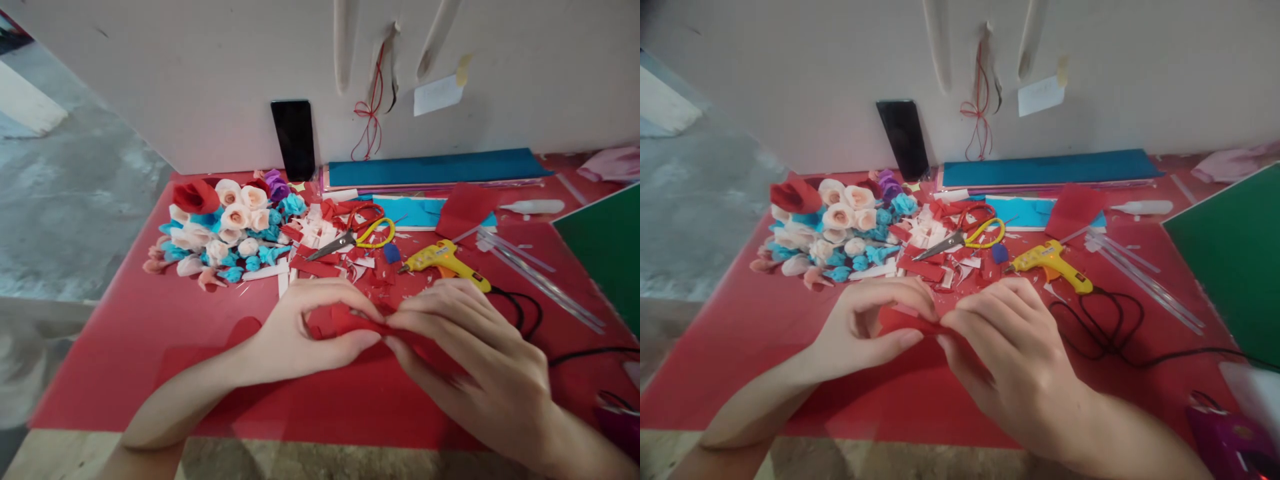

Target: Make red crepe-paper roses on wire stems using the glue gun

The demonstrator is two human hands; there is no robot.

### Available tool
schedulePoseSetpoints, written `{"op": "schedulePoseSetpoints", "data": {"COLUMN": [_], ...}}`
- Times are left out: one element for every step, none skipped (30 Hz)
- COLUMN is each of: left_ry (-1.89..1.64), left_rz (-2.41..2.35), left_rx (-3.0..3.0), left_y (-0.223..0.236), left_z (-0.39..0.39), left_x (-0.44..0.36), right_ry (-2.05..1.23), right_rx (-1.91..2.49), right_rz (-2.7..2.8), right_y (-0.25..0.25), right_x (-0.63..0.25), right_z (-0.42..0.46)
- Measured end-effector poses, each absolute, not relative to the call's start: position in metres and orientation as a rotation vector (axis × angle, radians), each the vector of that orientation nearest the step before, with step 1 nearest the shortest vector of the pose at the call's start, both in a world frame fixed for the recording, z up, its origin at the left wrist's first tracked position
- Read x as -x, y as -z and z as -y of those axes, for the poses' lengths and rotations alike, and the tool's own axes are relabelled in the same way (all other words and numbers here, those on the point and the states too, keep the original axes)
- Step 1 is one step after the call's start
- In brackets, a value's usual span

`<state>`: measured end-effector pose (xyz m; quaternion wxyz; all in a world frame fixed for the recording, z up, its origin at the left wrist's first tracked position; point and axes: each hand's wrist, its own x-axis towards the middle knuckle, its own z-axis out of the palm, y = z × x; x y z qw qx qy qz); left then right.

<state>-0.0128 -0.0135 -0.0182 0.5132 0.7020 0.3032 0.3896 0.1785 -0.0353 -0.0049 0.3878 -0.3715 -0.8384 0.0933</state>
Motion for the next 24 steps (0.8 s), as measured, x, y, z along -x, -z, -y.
{"op": "schedulePoseSetpoints", "data": {"left_ry": [-0.926, -0.918, -0.913, -0.91, -0.906, -0.902, -0.898, -0.892, -0.887, -0.884, -0.883, -0.885, -0.889, -0.895, -0.903, -0.909, -0.913, -0.914, -0.913, -0.912, -0.911, -0.912, -0.914, -0.913], "left_rz": [-0.722, -0.713, -0.701, -0.689, -0.676, -0.664, -0.654, -0.647, -0.641, -0.634, -0.626, -0.617, -0.606, -0.595, -0.586, -0.579, -0.576, -0.576, -0.576, -0.575, -0.572, -0.568, -0.564, -0.558], "left_rx": [-1.692, -1.695, -1.699, -1.7, -1.7, -1.7, -1.7, -1.701, -1.704, -1.705, -1.705, -1.702, -1.699, -1.697, -1.695, -1.697, -1.7, -1.702, -1.704, -1.705, -1.707, -1.709, -1.71, -1.712], "left_y": [0.0182, 0.0181, 0.0178, 0.0176, 0.0174, 0.0173, 0.0173, 0.0174, 0.0176, 0.0178, 0.0181, 0.0185, 0.019, 0.0196, 0.0202, 0.0209, 0.0216, 0.0222, 0.0227, 0.0231, 0.0232, 0.0232, 0.0231, 0.0228], "left_z": [0.0132, 0.0128, 0.0124, 0.012, 0.0115, 0.011, 0.0105, 0.0101, 0.0098, 0.0096, 0.0096, 0.0096, 0.0097, 0.0098, 0.0099, 0.01, 0.0101, 0.0102, 0.0102, 0.0101, 0.0101, 0.01, 0.01, 0.0101], "left_x": [0.0128, 0.0128, 0.0128, 0.0128, 0.0128, 0.0128, 0.0129, 0.013, 0.0131, 0.0132, 0.0133, 0.0133, 0.0133, 0.0131, 0.013, 0.0127, 0.0126, 0.0124, 0.0123, 0.0123, 0.0123, 0.0123, 0.0123, 0.0124], "right_ry": [-0.235, -0.233, -0.237, -0.243, -0.257, -0.277, -0.301, -0.322, -0.34, -0.353, -0.367, -0.378, -0.393, -0.411, -0.428, -0.442, -0.452, -0.462, -0.469, -0.472, -0.477, -0.481, -0.487, -0.495], "right_rx": [0.951, 0.952, 0.955, 0.958, 0.951, 0.947, 0.944, 0.945, 0.941, 0.934, 0.928, 0.925, 0.923, 0.929, 0.935, 0.941, 0.942, 0.942, 0.941, 0.94, 0.94, 0.94, 0.94, 0.942], "right_rz": [2.133, 2.132, 2.131, 2.129, 2.127, 2.123, 2.119, 2.116, 2.113, 2.11, 2.106, 2.099, 2.091, 2.081, 2.074, 2.068, 2.066, 2.064, 2.065, 2.063, 2.064, 2.064, 2.063, 2.062], "right_y": [0.0048, 0.0047, 0.0046, 0.0045, 0.0044, 0.0043, 0.0041, 0.0039, 0.0038, 0.0037, 0.0036, 0.0037, 0.0038, 0.004, 0.0043, 0.0047, 0.005, 0.0053, 0.0055, 0.0055, 0.0055, 0.0053, 0.005, 0.0047], "right_x": [-0.1784, -0.1784, -0.1786, -0.1788, -0.1791, -0.1794, -0.1796, -0.1798, -0.18, -0.1801, -0.1803, -0.1805, -0.1807, -0.1809, -0.1811, -0.1812, -0.1813, -0.1814, -0.1815, -0.1815, -0.1815, -0.1816, -0.1816, -0.1817], "right_z": [0.0355, 0.0358, 0.0361, 0.0364, 0.0365, 0.0366, 0.0366, 0.0365, 0.0363, 0.0363, 0.0363, 0.0364, 0.0366, 0.0368, 0.0371, 0.0374, 0.0377, 0.0379, 0.038, 0.038, 0.0379, 0.0378, 0.0375, 0.0373]}}
